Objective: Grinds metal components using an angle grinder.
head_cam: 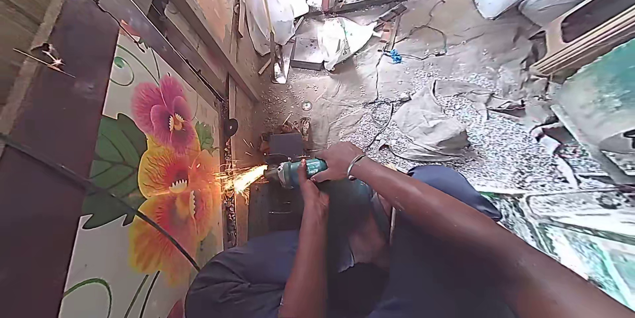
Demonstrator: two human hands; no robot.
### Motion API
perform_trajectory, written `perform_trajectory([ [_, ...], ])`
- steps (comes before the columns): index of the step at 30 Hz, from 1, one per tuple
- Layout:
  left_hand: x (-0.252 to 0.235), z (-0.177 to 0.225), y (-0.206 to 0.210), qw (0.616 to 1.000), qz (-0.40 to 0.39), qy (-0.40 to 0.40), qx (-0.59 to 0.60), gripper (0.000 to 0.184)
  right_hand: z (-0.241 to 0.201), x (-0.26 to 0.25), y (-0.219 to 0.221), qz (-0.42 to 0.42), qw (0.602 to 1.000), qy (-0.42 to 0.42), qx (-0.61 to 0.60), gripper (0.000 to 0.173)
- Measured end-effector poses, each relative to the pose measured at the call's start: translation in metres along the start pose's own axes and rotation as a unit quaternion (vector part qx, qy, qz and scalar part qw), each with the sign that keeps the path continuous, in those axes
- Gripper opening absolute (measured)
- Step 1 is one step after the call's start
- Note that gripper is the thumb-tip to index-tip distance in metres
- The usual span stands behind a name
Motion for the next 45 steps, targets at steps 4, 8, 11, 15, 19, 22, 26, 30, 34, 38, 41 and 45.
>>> perform_trajectory([
  [4, 0.002, -0.002, -0.006, 1.0, -0.001, -0.012, -0.017, 0.027, -0.002, 0.012, 0.005, 0.002, 1.0, 0.03, -0.008, 0.081],
  [8, 0.005, 0.0, -0.009, 1.0, 0.001, -0.021, -0.018, 0.028, -0.006, 0.018, 0.008, -0.002, 0.999, 0.043, -0.01, 0.082],
  [11, 0.003, 0.0, -0.008, 1.0, 0.002, -0.022, -0.017, 0.026, -0.006, 0.016, 0.006, -0.009, 0.999, 0.042, -0.013, 0.082],
  [15, -0.001, -0.003, -0.003, 1.0, 0.0, -0.012, -0.009, 0.026, 0.001, 0.005, 0.004, -0.003, 1.0, 0.017, -0.002, 0.082],
  [19, -0.004, -0.002, -0.001, 1.0, -0.007, -0.003, -0.001, 0.029, 0.0, -0.002, 0.001, -0.001, 1.0, -0.009, 0.011, 0.082],
  [22, -0.002, -0.003, -0.003, 1.0, -0.014, -0.013, -0.002, 0.029, -0.001, 0.003, 0.004, 0.003, 1.0, 0.003, 0.0, 0.082],
  [26, 0.003, -0.003, -0.007, 1.0, -0.011, -0.018, -0.008, 0.028, -0.003, 0.013, 0.01, 0.002, 0.999, 0.037, -0.011, 0.082],
  [30, 0.005, -0.001, -0.008, 1.0, -0.007, -0.021, -0.015, 0.027, -0.006, 0.018, 0.009, -0.005, 0.999, 0.045, -0.015, 0.082],
  [34, 0.002, -0.001, -0.004, 1.0, -0.002, -0.02, -0.019, 0.026, -0.002, 0.011, 0.005, -0.009, 0.999, 0.033, -0.018, 0.081],
  [38, -0.001, -0.002, -0.004, 1.0, 0.001, -0.022, -0.019, 0.027, 0.002, 0.003, 0.006, -0.006, 1.0, 0.015, -0.023, 0.08],
  [41, -0.001, -0.001, -0.003, 1.0, -0.004, -0.017, -0.024, 0.028, 0.001, 0.005, 0.004, -0.005, 1.0, 0.019, -0.016, 0.081],
  [45, 0.003, -0.001, -0.006, 1.0, -0.009, -0.015, -0.023, 0.028, -0.004, 0.015, 0.005, -0.005, 0.999, 0.035, -0.011, 0.081],
])
Point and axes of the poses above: each hand's wrist, its own x-axis away from the middle knuckle, its own y-axis out of the palm, z = x × y, the point moved 7 cm from there along -x, towards the middle knuckle
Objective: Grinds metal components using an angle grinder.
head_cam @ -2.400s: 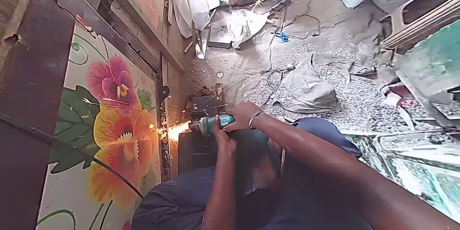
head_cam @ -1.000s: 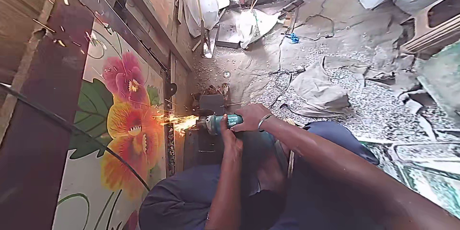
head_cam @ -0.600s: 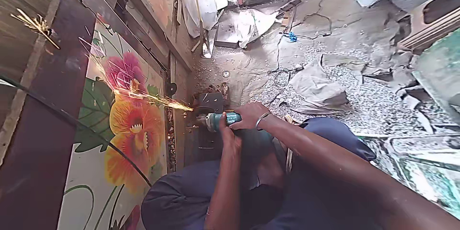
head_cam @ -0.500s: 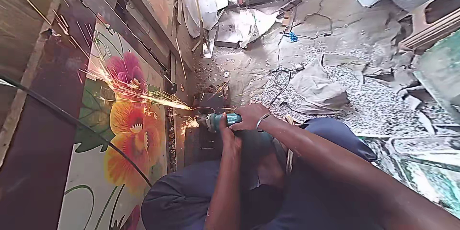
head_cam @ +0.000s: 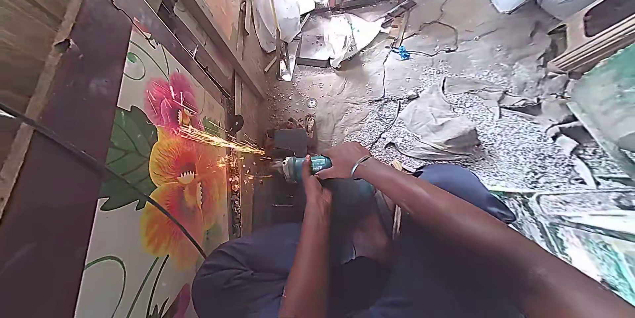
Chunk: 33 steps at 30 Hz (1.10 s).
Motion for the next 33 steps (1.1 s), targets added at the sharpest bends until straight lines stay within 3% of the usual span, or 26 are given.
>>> perform_trajectory([
  [33, 0.0, -0.005, 0.001, 0.999, 0.012, -0.002, 0.032, 0.027, 0.003, -0.005, 0.002, -0.006, 1.0, -0.015, 0.01, 0.082],
])
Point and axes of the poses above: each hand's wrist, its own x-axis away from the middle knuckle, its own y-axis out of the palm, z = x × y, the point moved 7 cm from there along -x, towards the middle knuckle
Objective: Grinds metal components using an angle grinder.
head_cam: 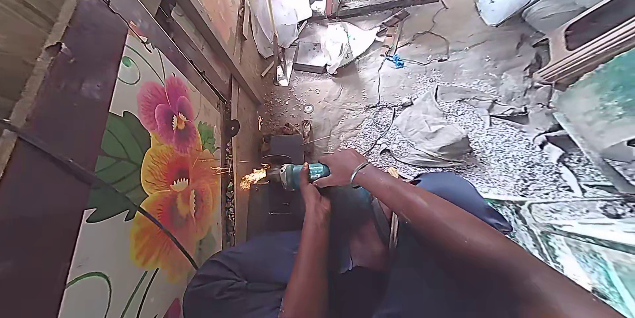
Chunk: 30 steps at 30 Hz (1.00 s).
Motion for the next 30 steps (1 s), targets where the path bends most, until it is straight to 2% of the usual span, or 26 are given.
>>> perform_trajectory([
  [11, 0.004, 0.006, -0.001, 0.998, 0.027, 0.027, -0.046, 0.024, -0.002, 0.004, 0.002, -0.015, 1.0, -0.008, 0.008, 0.073],
  [15, -0.002, 0.003, -0.005, 0.998, -0.008, 0.032, -0.055, 0.027, -0.001, 0.005, 0.004, -0.002, 1.0, 0.007, 0.0, 0.07],
  [30, -0.008, 0.003, -0.003, 0.998, -0.021, 0.034, -0.051, 0.032, -0.001, -0.003, -0.001, 0.005, 1.0, 0.014, 0.003, 0.067],
])
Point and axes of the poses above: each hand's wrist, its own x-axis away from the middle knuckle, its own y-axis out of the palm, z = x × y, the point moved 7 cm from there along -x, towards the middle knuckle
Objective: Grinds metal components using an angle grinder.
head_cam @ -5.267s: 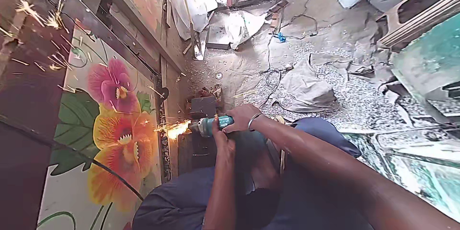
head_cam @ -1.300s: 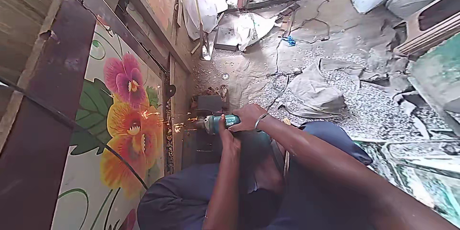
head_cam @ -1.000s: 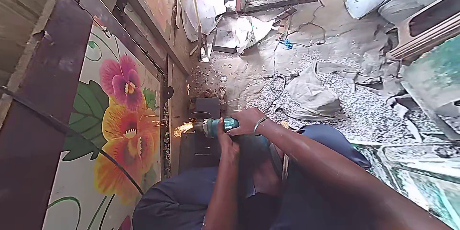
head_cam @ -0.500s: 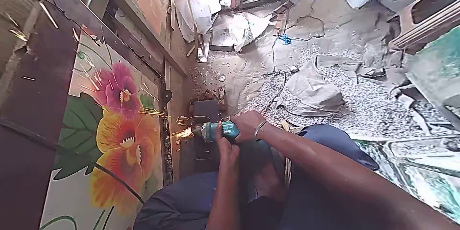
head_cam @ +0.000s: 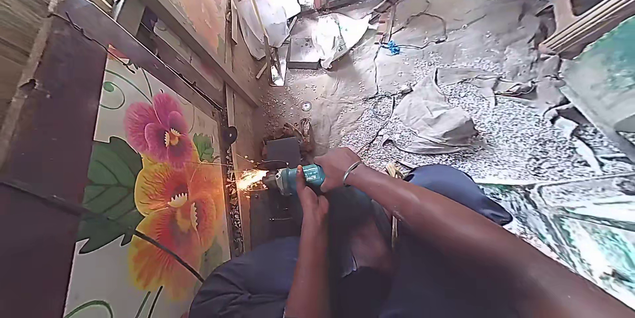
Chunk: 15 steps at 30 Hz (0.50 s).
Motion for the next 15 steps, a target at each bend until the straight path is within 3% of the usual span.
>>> perform_trajectory([
  [15, 0.001, 0.002, 0.0, 1.0, 0.017, 0.003, 0.002, 0.026, 0.001, -0.004, 0.001, -0.003, 1.0, 0.009, -0.007, 0.069],
])
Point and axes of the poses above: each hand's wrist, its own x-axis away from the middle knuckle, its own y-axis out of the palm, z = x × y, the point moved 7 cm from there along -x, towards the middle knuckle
